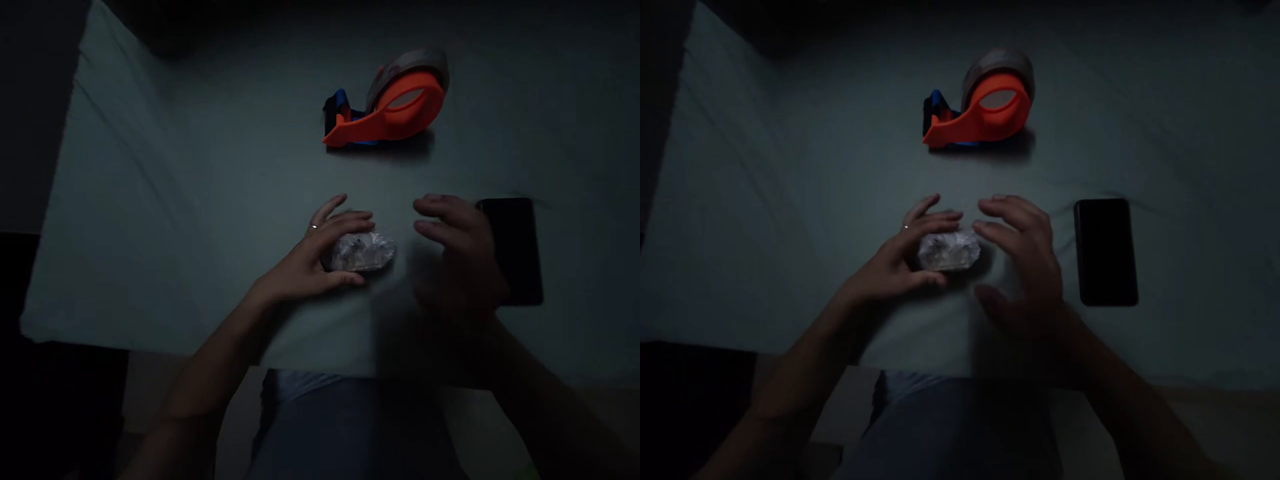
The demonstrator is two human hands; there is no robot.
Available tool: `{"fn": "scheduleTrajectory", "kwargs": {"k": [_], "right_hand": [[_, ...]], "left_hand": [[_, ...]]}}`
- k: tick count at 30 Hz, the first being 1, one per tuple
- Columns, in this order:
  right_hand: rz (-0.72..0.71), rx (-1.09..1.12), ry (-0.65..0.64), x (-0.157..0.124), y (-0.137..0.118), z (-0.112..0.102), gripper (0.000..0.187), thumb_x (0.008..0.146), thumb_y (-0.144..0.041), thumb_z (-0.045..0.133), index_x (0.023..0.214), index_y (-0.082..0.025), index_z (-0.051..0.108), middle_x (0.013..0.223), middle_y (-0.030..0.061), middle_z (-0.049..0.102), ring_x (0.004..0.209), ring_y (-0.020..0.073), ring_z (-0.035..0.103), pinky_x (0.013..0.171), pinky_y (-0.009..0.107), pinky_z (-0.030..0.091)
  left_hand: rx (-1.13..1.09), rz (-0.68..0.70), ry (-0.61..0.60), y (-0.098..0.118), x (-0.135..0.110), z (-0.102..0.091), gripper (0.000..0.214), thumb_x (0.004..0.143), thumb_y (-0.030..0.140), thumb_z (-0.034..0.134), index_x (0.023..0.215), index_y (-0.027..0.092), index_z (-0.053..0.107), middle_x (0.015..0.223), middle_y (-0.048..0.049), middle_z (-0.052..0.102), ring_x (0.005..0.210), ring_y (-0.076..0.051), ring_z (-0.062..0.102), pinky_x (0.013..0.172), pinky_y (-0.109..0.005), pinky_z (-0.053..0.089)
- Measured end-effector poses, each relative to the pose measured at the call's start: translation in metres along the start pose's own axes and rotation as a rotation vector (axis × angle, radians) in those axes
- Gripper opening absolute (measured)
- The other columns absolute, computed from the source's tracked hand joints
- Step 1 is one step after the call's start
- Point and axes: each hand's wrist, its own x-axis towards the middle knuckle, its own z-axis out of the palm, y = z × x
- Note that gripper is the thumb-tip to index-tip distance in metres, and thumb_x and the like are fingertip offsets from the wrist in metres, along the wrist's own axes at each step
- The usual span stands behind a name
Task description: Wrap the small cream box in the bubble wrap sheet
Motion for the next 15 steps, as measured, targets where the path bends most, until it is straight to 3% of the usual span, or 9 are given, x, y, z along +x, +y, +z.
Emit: {"fn": "scheduleTrajectory", "kwargs": {"k": [4,8,10,12,15], "right_hand": [[0.096,0.040,0.078,-0.002,0.011,0.002,0.039,0.088,-0.048,0.049,0.123,-0.031,0.054,0.122,0.0081,0.060,0.117,0.0337,0.055,0.098,0.061,0.043],[0.093,0.115,0.047,-0.002,0.011,0.008,0.036,0.084,-0.032,0.058,0.120,-0.030,0.057,0.111,0.0067,0.065,0.110,0.0303,0.060,0.094,0.056,0.048],[0.075,0.130,-0.019,0.000,0.006,0.009,0.039,0.081,-0.024,0.061,0.120,-0.029,0.057,0.113,0.0074,0.065,0.109,0.0287,0.060,0.093,0.053,0.050],[0.085,0.121,-0.116,0.003,-0.001,0.008,0.038,0.083,-0.019,0.061,0.119,-0.028,0.058,0.118,0.0086,0.064,0.110,0.0271,0.060,0.092,0.050,0.051],[0.105,0.125,-0.238,0.008,-0.007,0.003,0.028,0.087,-0.017,0.056,0.112,-0.026,0.063,0.116,0.0077,0.066,0.107,0.0230,0.063,0.088,0.043,0.054]], "left_hand": [[0.305,-0.126,-0.066,-0.004,-0.005,-0.012,0.098,0.065,0.046,0.082,0.145,0.028,0.029,0.154,-0.0137,0.027,0.148,-0.035,0.000,0.115,-0.064,0.001],[0.391,-0.137,-0.109,-0.005,-0.007,-0.015,0.063,0.071,0.037,0.076,0.127,0.023,0.048,0.150,-0.0128,0.035,0.148,-0.034,0.004,0.114,-0.062,-0.003],[0.355,-0.098,-0.092,-0.003,-0.005,-0.013,0.050,0.071,0.035,0.075,0.115,0.022,0.055,0.144,-0.0115,0.043,0.147,-0.033,0.011,0.116,-0.059,0.002],[0.268,-0.069,-0.085,-0.001,-0.003,-0.010,0.050,0.068,0.039,0.076,0.111,0.022,0.057,0.133,-0.0103,0.053,0.141,-0.032,0.027,0.118,-0.055,0.006],[0.137,-0.068,-0.085,0.001,-0.002,-0.006,0.047,0.068,0.048,0.075,0.104,0.021,0.061,0.113,-0.0069,0.062,0.118,-0.028,0.052,0.118,-0.050,0.013]]}}
